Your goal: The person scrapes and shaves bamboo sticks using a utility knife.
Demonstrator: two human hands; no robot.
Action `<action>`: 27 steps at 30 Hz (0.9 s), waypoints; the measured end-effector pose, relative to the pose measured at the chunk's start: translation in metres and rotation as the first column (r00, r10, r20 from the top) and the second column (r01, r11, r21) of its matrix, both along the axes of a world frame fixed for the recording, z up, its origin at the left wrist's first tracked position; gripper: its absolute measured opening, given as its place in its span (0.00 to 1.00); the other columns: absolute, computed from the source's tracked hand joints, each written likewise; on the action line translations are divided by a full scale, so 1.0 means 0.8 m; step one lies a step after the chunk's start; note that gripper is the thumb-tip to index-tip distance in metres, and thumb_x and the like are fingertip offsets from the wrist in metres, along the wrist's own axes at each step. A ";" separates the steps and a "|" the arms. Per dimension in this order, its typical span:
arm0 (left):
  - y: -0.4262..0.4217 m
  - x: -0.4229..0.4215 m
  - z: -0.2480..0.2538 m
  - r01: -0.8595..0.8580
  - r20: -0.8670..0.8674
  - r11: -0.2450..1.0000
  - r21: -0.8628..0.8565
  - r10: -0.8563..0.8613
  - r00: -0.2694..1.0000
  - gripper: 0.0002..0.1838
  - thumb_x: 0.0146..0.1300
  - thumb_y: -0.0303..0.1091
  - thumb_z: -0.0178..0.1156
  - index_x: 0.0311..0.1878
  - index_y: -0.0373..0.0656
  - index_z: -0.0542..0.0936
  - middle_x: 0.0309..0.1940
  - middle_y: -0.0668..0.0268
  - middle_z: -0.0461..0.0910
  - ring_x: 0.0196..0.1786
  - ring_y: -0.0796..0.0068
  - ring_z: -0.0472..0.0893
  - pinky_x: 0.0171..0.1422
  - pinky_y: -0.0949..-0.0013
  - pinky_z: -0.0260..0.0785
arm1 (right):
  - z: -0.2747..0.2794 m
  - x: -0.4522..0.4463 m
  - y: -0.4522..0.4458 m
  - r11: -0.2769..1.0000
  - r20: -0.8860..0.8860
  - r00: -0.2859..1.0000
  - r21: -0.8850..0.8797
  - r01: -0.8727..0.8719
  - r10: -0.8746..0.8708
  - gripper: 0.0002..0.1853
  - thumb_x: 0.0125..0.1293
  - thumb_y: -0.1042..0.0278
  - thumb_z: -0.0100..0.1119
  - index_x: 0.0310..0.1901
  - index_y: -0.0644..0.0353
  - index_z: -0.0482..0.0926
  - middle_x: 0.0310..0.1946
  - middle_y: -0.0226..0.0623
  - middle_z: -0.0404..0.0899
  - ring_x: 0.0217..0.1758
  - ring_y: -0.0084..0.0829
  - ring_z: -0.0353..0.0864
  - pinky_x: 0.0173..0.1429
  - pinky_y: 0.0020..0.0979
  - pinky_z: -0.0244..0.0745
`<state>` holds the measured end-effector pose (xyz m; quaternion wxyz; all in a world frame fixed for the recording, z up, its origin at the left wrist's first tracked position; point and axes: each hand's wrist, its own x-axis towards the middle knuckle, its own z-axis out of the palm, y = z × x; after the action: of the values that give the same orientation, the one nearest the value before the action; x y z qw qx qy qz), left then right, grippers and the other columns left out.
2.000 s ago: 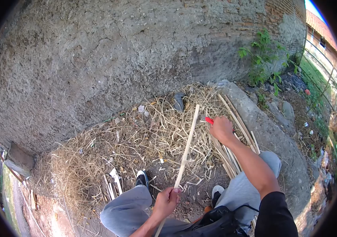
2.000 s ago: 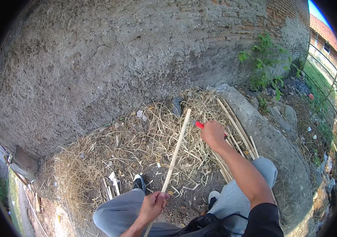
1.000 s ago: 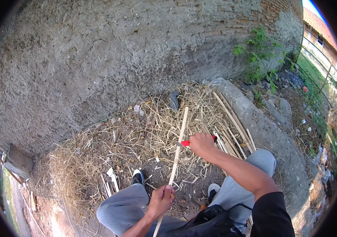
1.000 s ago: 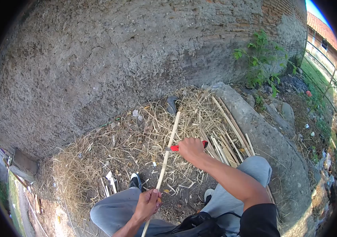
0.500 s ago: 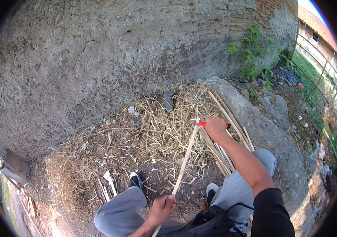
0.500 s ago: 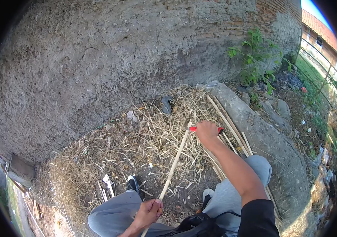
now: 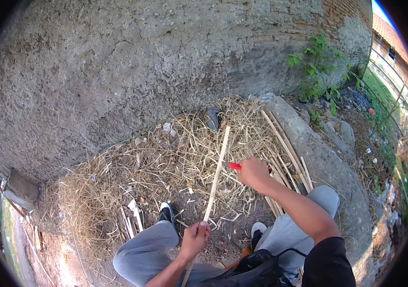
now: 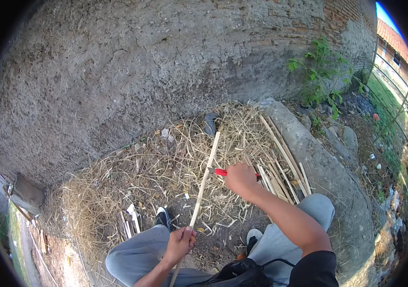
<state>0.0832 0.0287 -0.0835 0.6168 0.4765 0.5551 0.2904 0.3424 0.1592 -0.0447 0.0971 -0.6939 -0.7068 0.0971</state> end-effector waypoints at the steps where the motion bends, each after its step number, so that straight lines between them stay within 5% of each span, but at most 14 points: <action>1: 0.003 0.001 -0.001 -0.014 0.021 1.000 -0.026 0.015 1.000 0.19 0.76 0.41 0.46 0.34 0.36 0.75 0.17 0.72 0.71 0.19 0.87 0.66 0.22 0.76 0.59 | -0.005 -0.010 -0.007 0.998 0.003 0.999 -0.023 -0.052 0.052 0.11 0.57 0.69 0.54 0.33 0.66 0.84 0.32 0.55 0.82 0.38 0.49 0.85 0.42 0.48 0.78; 10: 0.006 0.003 -0.013 -0.027 0.031 0.999 0.031 0.026 0.999 0.19 0.76 0.43 0.46 0.33 0.38 0.75 0.17 0.73 0.70 0.19 0.87 0.66 0.21 0.76 0.57 | -0.019 -0.041 -0.031 0.975 0.005 0.980 -0.108 -0.196 0.197 0.10 0.54 0.70 0.56 0.31 0.64 0.84 0.28 0.53 0.83 0.34 0.50 0.85 0.40 0.47 0.79; 19: -0.002 0.007 -0.002 0.026 -0.020 0.999 0.042 -0.026 0.999 0.19 0.76 0.43 0.45 0.32 0.39 0.73 0.17 0.73 0.69 0.18 0.86 0.66 0.21 0.76 0.58 | -0.030 -0.040 -0.025 0.972 0.066 0.972 0.055 -0.228 0.224 0.10 0.55 0.70 0.53 0.26 0.64 0.84 0.25 0.50 0.83 0.30 0.47 0.86 0.33 0.47 0.78; 27: -0.022 0.010 0.008 0.032 0.004 0.999 0.004 -0.032 0.999 0.18 0.77 0.41 0.44 0.33 0.39 0.72 0.15 0.72 0.67 0.16 0.86 0.64 0.18 0.77 0.55 | -0.049 -0.025 0.001 0.990 0.131 0.982 0.028 -0.141 0.136 0.09 0.59 0.71 0.54 0.30 0.62 0.84 0.27 0.47 0.83 0.32 0.45 0.86 0.35 0.44 0.79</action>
<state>0.0913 0.0108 -0.0774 0.6218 0.4858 0.5455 0.2824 0.3226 0.1599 -0.0843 0.0571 -0.6460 -0.7599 0.0453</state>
